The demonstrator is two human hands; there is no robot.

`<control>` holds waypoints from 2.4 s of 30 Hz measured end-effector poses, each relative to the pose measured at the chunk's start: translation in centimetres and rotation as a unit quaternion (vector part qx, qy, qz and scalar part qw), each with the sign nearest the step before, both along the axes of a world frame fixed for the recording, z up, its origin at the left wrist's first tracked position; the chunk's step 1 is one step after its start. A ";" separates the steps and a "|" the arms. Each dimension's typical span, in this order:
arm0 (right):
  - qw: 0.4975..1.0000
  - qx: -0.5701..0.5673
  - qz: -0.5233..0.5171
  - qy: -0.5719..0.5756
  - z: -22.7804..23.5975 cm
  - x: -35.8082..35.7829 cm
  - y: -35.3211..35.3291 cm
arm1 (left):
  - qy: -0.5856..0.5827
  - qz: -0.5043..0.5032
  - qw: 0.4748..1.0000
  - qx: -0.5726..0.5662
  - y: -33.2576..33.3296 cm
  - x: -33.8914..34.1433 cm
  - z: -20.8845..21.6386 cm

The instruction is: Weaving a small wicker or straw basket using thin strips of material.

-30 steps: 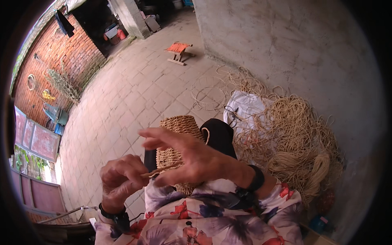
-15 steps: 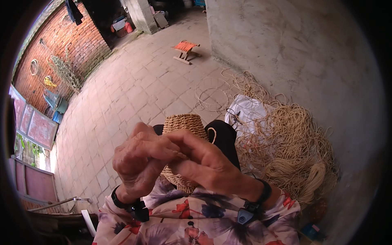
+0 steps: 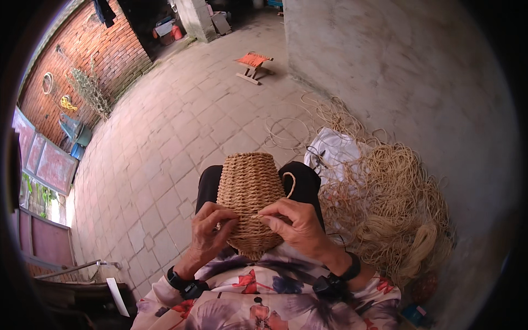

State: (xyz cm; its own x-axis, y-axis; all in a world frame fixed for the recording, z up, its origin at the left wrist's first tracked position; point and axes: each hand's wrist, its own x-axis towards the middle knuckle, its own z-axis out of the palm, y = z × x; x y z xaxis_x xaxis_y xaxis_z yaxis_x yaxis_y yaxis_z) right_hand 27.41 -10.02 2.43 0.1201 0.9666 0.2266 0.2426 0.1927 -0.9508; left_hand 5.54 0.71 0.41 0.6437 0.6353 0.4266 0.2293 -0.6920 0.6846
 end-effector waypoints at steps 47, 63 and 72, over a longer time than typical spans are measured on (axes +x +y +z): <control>0.924 -0.004 -0.083 -0.373 0.2 -5.8 1.6 | -0.041 -0.044 0.998 0.018 0.7 -0.7 -0.3; 0.888 -0.310 0.000 0.340 -0.1 -5.2 1.3 | 0.115 -0.153 0.975 0.109 3.5 -0.7 2.1; 0.949 0.034 -0.012 -0.314 3.1 -3.9 2.3 | 0.160 -0.193 0.944 0.214 4.4 0.7 2.5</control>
State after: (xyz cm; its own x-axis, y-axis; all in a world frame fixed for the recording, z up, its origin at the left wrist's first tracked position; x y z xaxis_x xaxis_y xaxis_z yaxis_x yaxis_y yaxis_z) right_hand 23.56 -7.76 5.54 -0.0374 0.9461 0.3217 0.7627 0.2350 -0.6026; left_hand 6.29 5.07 2.94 0.9315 0.1406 0.3356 0.0516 -0.9640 0.2607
